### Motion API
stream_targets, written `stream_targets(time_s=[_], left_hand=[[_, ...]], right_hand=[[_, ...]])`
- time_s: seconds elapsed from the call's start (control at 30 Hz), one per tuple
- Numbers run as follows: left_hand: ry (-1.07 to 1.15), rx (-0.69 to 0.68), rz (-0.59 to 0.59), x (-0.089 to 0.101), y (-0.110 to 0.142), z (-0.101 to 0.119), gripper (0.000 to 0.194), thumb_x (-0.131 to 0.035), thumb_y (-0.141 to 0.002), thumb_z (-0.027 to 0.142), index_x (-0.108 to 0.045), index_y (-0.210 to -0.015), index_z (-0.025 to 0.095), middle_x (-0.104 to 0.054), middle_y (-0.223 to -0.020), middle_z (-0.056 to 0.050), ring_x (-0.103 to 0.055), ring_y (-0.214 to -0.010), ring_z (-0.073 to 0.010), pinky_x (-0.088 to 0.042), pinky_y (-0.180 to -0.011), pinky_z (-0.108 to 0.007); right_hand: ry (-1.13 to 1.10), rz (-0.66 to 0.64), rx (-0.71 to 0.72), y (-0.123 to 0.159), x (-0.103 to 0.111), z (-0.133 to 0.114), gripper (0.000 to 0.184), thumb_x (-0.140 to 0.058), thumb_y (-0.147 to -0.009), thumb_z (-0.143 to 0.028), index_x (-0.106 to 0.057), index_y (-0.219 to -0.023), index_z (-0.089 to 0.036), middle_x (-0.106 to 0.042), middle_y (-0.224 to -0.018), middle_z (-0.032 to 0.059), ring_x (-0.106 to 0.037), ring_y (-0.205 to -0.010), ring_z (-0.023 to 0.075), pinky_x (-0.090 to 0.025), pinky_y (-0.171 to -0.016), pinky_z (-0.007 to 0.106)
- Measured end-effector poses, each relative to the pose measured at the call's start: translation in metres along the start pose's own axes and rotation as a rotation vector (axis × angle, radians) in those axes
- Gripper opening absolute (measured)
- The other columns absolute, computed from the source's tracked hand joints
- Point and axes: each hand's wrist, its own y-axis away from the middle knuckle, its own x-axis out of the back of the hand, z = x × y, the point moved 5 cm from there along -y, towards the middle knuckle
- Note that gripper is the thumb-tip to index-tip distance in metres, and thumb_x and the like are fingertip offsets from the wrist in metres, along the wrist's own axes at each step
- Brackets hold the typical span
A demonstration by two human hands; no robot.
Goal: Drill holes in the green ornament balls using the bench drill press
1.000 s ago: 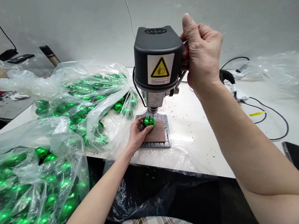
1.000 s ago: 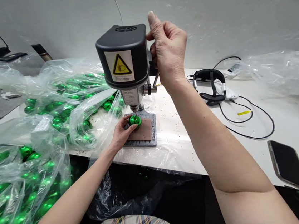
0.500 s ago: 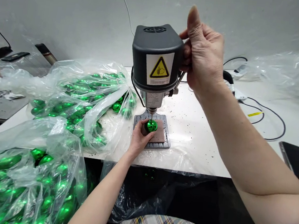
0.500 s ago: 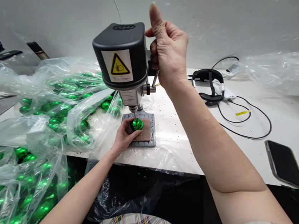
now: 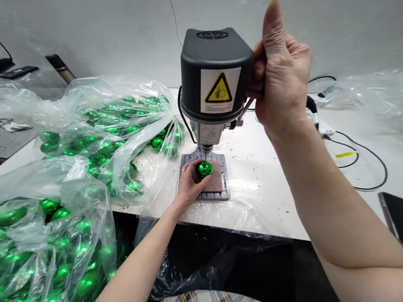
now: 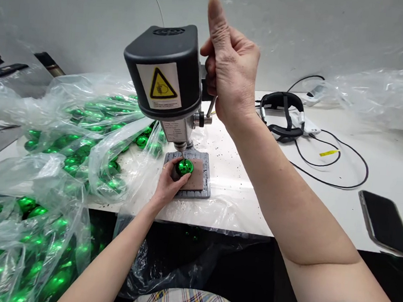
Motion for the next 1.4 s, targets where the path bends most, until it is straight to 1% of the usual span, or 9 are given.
stream_targets(time_s=[0.27, 0.4, 0.5, 0.63, 0.7, 0.8, 0.97, 1.2, 1.4], left_hand=[[0.014, -0.007, -0.055, 0.002, -0.004, -0.005, 0.054, -0.086, -0.065, 0.016, -0.071, -0.116, 0.025, -0.060, -0.121, -0.008, -0.051, -0.127, -0.0270, -0.035, -0.115, -0.037], [0.028, -0.004, -0.074, 0.001, -0.004, -0.008, 0.054, -0.085, -0.067, 0.018, -0.069, -0.118, 0.026, -0.060, -0.125, -0.008, -0.049, -0.131, -0.0271, -0.034, -0.117, -0.039], [0.078, 0.024, -0.039, 0.001, -0.004, -0.007, 0.054, -0.088, -0.063, 0.016, -0.070, -0.113, 0.025, -0.061, -0.123, -0.008, -0.049, -0.132, -0.0275, -0.035, -0.116, -0.038], [0.139, 0.039, -0.043, -0.002, -0.002, -0.007, 0.052, -0.088, -0.063, 0.017, -0.064, -0.109, 0.023, -0.064, -0.116, -0.007, -0.058, -0.119, -0.0242, -0.042, -0.108, -0.036], [0.108, 0.000, -0.067, -0.003, -0.002, -0.008, 0.050, -0.086, -0.067, 0.021, -0.060, -0.109, 0.022, -0.066, -0.113, -0.006, -0.062, -0.111, -0.0219, -0.045, -0.104, -0.035], [0.029, -0.051, -0.085, -0.002, -0.003, -0.013, 0.049, -0.084, -0.071, 0.025, -0.057, -0.111, 0.021, -0.066, -0.112, -0.007, -0.063, -0.109, -0.0221, -0.047, -0.101, -0.036], [-0.057, -0.109, -0.101, -0.001, -0.006, -0.020, 0.050, -0.081, -0.075, 0.030, -0.053, -0.115, 0.020, -0.066, -0.116, -0.009, -0.064, -0.113, -0.0247, -0.050, -0.100, -0.041], [-0.068, -0.131, -0.107, -0.001, -0.005, -0.016, 0.048, -0.080, -0.076, 0.030, -0.053, -0.114, 0.019, -0.066, -0.114, -0.009, -0.064, -0.111, -0.0238, -0.050, -0.099, -0.040], [-0.094, -0.119, -0.101, 0.000, -0.005, -0.014, 0.049, -0.080, -0.075, 0.031, -0.053, -0.113, 0.019, -0.066, -0.112, -0.009, -0.065, -0.108, -0.0234, -0.051, -0.098, -0.040]], right_hand=[[0.104, 0.104, 0.136, 0.036, 0.008, -0.005, 0.048, -0.052, -0.093, -0.050, -0.045, -0.054, -0.024, -0.042, -0.052, 0.0006, -0.033, -0.043, 0.0111, -0.028, -0.040, 0.032], [0.156, 0.163, 0.198, 0.057, 0.014, 0.000, 0.052, -0.052, -0.091, -0.059, -0.043, -0.054, -0.024, -0.040, -0.051, 0.0006, -0.036, -0.043, 0.0124, -0.029, -0.042, 0.035], [0.191, 0.211, 0.220, 0.071, 0.019, 0.007, 0.055, -0.052, -0.089, -0.065, -0.042, -0.053, -0.025, -0.040, -0.050, 0.0008, -0.043, -0.045, 0.0147, -0.031, -0.043, 0.036], [0.122, 0.235, 0.315, 0.085, 0.021, 0.012, 0.055, -0.061, -0.086, -0.060, -0.040, -0.048, -0.025, -0.037, -0.044, -0.0018, -0.035, -0.038, 0.0127, -0.028, -0.041, 0.036], [0.053, 0.227, 0.380, 0.089, 0.022, 0.015, 0.055, -0.066, -0.085, -0.053, -0.040, -0.046, -0.025, -0.035, -0.040, -0.0037, -0.031, -0.035, 0.0109, -0.024, -0.040, 0.035], [-0.016, 0.188, 0.476, 0.092, 0.025, 0.023, 0.052, -0.069, -0.085, -0.045, -0.044, -0.044, -0.024, -0.035, -0.038, -0.0058, -0.032, -0.032, 0.0086, -0.022, -0.037, 0.032], [-0.106, 0.012, 0.704, 0.098, 0.025, 0.028, 0.047, -0.065, -0.088, -0.023, -0.045, -0.046, -0.018, -0.034, -0.039, -0.0066, -0.030, -0.034, 0.0044, -0.021, -0.037, 0.026], [-0.056, -0.056, 0.811, 0.100, 0.026, 0.032, 0.041, -0.060, -0.088, -0.011, -0.044, -0.051, -0.018, -0.033, -0.043, -0.0062, -0.034, -0.037, 0.0045, -0.025, -0.040, 0.025], [-0.027, -0.073, 0.859, 0.102, 0.030, 0.040, 0.046, -0.060, -0.086, -0.009, -0.033, -0.049, -0.017, -0.033, -0.043, -0.0058, -0.038, -0.038, 0.0055, -0.027, -0.040, 0.024]])
